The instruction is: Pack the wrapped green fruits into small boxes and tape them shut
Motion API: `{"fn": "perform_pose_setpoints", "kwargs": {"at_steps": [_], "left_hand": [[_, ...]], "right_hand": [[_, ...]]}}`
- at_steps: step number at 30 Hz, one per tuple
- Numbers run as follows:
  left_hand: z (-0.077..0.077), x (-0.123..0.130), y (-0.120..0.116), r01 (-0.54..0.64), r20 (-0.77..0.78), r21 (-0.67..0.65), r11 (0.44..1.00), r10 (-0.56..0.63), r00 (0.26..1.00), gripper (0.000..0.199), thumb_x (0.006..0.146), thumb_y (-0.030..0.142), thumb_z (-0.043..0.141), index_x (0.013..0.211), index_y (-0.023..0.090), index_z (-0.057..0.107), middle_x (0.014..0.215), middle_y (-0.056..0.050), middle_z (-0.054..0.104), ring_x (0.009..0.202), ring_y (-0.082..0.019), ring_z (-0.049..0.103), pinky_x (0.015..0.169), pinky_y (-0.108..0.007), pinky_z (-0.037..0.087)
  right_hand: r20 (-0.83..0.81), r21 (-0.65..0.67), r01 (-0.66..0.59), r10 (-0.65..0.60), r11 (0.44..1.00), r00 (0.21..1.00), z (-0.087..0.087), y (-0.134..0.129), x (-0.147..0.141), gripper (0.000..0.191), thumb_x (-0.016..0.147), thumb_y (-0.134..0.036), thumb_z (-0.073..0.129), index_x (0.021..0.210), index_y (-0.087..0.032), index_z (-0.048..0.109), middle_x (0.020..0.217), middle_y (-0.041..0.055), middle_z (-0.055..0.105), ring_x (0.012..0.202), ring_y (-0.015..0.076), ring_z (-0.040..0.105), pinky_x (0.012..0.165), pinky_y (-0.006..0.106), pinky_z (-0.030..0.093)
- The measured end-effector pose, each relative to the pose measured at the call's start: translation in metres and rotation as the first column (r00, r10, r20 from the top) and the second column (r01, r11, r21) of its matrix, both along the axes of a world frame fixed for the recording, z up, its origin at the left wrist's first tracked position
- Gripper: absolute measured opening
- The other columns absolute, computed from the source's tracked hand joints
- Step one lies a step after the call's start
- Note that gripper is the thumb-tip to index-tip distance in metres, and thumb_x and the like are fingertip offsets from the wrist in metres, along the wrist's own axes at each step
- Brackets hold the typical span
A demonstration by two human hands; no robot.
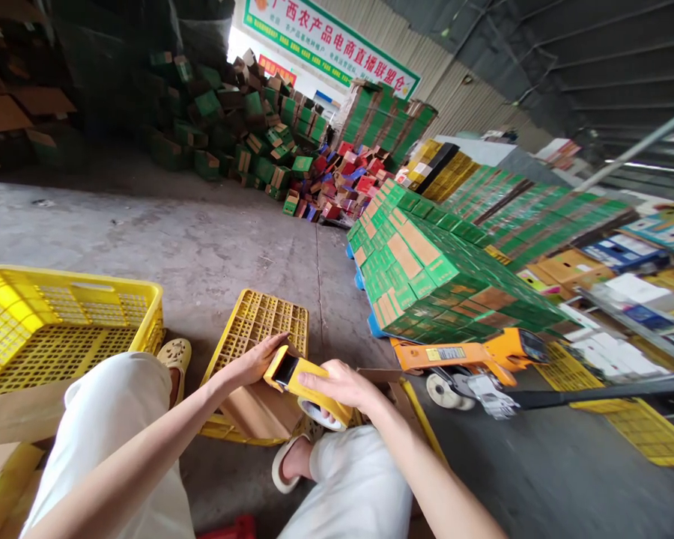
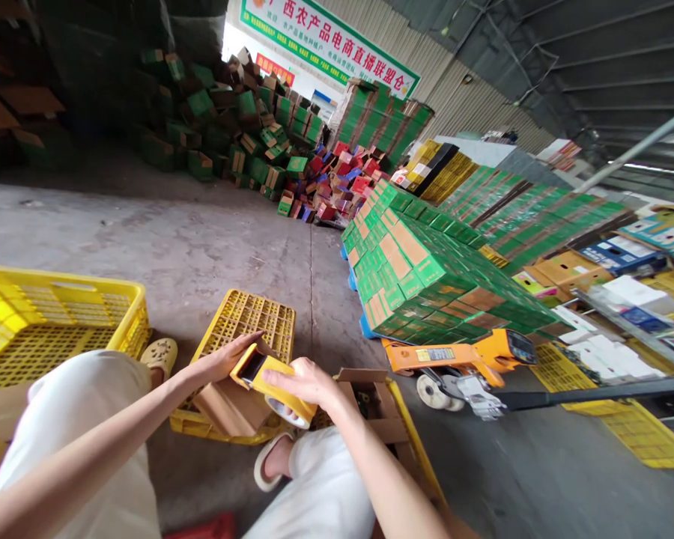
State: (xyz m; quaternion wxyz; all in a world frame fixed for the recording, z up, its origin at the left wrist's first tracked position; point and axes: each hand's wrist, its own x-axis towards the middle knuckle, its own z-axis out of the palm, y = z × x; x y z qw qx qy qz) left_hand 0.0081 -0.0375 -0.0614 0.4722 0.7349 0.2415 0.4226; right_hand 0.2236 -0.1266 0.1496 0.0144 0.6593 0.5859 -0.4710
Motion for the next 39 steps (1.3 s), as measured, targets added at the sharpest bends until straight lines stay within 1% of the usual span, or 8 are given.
{"fn": "perform_pose_setpoints", "kwargs": {"at_steps": [5,11,15,19,24,28,33,39], "left_hand": [[0.009,0.008,-0.014,-0.033,-0.076,-0.011,0.999,0.032,0.997,0.057,0.109,0.047,0.049,0.157,0.018,0.061,0.161,-0.016,0.062,0.145,-0.031,0.064,0.128,-0.045,0.048],[0.032,0.0,-0.028,-0.106,-0.126,-0.211,0.972,0.08,0.989,0.063,0.106,0.058,0.049,0.159,0.027,0.06,0.161,-0.004,0.063,0.15,-0.03,0.059,0.131,-0.042,0.043],[0.035,-0.006,-0.031,-0.169,-0.146,-0.265,0.949,0.134,0.98,0.069,0.103,0.063,0.054,0.16,0.025,0.06,0.16,-0.005,0.063,0.155,-0.031,0.053,0.132,-0.043,0.04],[0.037,-0.01,-0.03,-0.176,-0.173,-0.223,0.959,0.138,0.975,0.068,0.105,0.062,0.051,0.161,0.025,0.059,0.161,-0.005,0.061,0.154,-0.032,0.054,0.131,-0.047,0.042],[0.043,-0.017,-0.03,-0.204,-0.177,-0.047,0.978,0.193,0.965,0.055,0.106,0.052,0.053,0.154,0.027,0.067,0.168,-0.004,0.054,0.157,-0.029,0.05,0.133,-0.044,0.038],[0.029,-0.025,-0.031,-0.186,-0.155,-0.071,0.98,0.174,0.973,0.054,0.105,0.055,0.054,0.145,0.027,0.073,0.165,-0.005,0.059,0.159,-0.031,0.048,0.133,-0.044,0.039],[0.012,-0.021,-0.027,-0.165,-0.122,-0.099,0.981,0.152,0.981,0.068,0.104,0.059,0.05,0.158,0.02,0.062,0.166,-0.01,0.057,0.161,-0.032,0.044,0.135,-0.047,0.035],[0.03,-0.009,-0.025,-0.151,-0.232,-0.002,0.988,0.147,0.961,0.063,0.107,0.048,0.047,0.164,0.022,0.054,0.163,-0.011,0.061,0.15,-0.031,0.06,0.128,-0.046,0.047]], "right_hand": [[0.029,0.017,0.001,-0.002,1.0,1.0,0.004,-0.013,0.006,0.062,0.091,-0.079,0.068,0.087,-0.017,0.074,0.069,0.0075,0.077,0.06,0.0204,0.075,0.051,0.021,0.052],[-0.002,-0.007,0.021,-0.021,1.0,1.0,0.005,-0.026,0.004,0.054,0.088,-0.071,0.076,0.082,-0.018,0.07,0.063,0.0059,0.074,0.054,0.02,0.072,0.047,0.022,0.05],[-0.073,-0.012,0.033,-0.034,0.999,0.997,-0.001,-0.033,0.008,0.055,0.089,-0.072,0.073,0.087,-0.017,0.071,0.065,0.0057,0.074,0.054,0.0194,0.072,0.047,0.023,0.052],[-0.035,0.007,0.016,-0.016,1.0,0.999,-0.004,-0.03,0.009,0.057,0.089,-0.073,0.074,0.089,-0.016,0.073,0.067,0.0066,0.075,0.057,0.0203,0.073,0.049,0.023,0.052],[0.054,0.106,-0.043,0.038,0.993,0.998,-0.01,-0.02,0.001,0.055,0.091,-0.07,0.074,0.081,-0.016,0.074,0.067,0.0079,0.076,0.061,0.021,0.075,0.049,0.021,0.048],[0.046,0.139,-0.066,0.06,0.988,0.997,-0.018,-0.015,-0.006,0.052,0.091,-0.067,0.076,0.079,-0.017,0.075,0.063,0.0062,0.074,0.061,0.0212,0.074,0.048,0.022,0.047],[0.088,0.162,-0.101,0.088,0.982,0.992,-0.018,-0.013,-0.008,0.051,0.093,-0.067,0.074,0.079,-0.017,0.075,0.064,0.0062,0.074,0.062,0.0216,0.074,0.049,0.022,0.046],[0.105,0.165,-0.077,0.06,0.983,0.993,-0.02,-0.019,-0.002,0.05,0.093,-0.066,0.075,0.085,-0.017,0.077,0.067,0.0069,0.075,0.067,0.0229,0.076,0.052,0.023,0.048]]}}
